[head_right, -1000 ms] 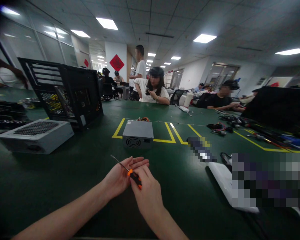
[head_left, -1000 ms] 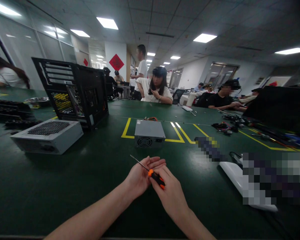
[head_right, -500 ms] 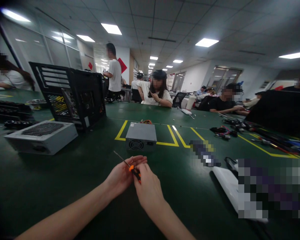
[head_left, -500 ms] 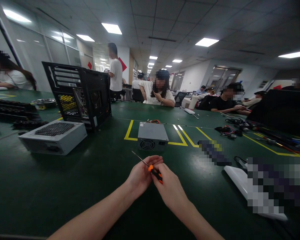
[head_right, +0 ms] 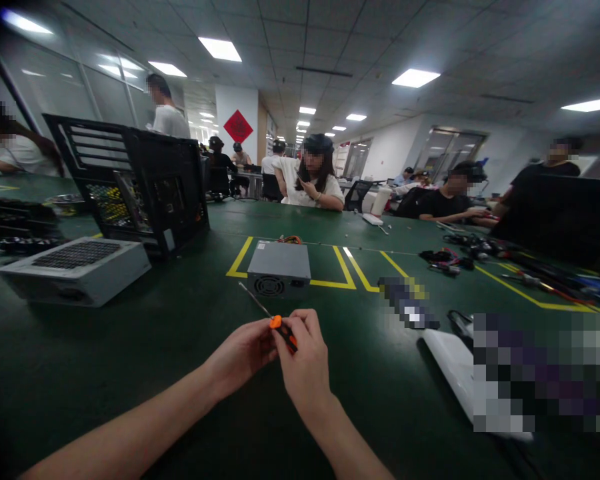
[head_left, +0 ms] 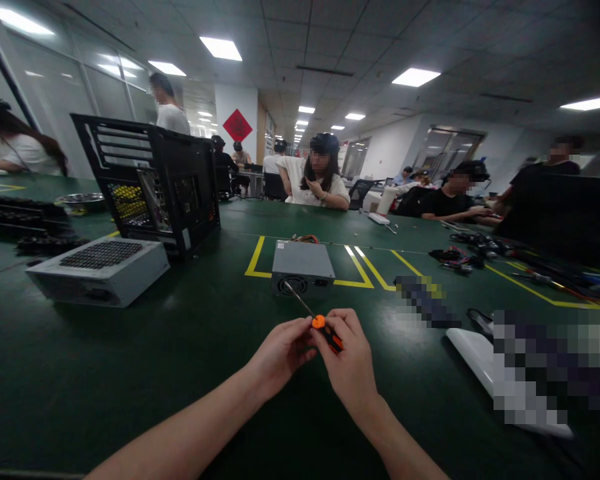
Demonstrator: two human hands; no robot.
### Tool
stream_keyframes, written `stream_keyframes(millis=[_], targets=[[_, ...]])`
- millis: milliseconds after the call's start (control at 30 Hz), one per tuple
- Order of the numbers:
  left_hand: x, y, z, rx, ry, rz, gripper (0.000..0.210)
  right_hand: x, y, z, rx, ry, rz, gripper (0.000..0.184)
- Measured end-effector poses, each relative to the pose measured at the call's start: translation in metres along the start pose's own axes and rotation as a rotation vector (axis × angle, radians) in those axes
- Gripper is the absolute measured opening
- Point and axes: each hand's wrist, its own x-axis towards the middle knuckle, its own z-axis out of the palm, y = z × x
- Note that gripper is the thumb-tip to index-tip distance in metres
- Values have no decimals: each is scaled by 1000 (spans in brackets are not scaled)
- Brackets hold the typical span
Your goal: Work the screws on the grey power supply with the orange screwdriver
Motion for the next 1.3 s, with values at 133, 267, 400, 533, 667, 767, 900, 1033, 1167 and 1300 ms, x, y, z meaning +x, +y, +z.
stream_keyframes(millis=[133,267,400,533,667,767,900,1033,1167,1300], targets=[[-4,3,1,6,23,-30,12,-4,-1,0,-36,88,-52,10],[-2,3,-3,-12,2,-37,13,-3,-3,0,-2,81,-30,9],[3,2,-6,18,39,-15,16,-2,-7,-2,75,-2,72,8],[7,8,-6,48,109,30,17,-11,-18,-7,343,-114,263,24],[7,18,-4,-15,152,74,14,-35,-34,-9,724,-255,589,28],[6,21,-5,-71,124,98,14,-55,-41,-4,938,-327,807,33],[6,20,-7,-90,66,121,14,-70,-46,5,1060,-249,910,43],[7,19,-9,-85,-9,119,17,-72,-49,8,1099,-182,942,45],[7,19,-11,-53,-22,106,17,-74,-49,8,1106,-165,955,44],[7,18,-11,-14,-29,110,18,-76,-50,8,1100,-138,999,44]])
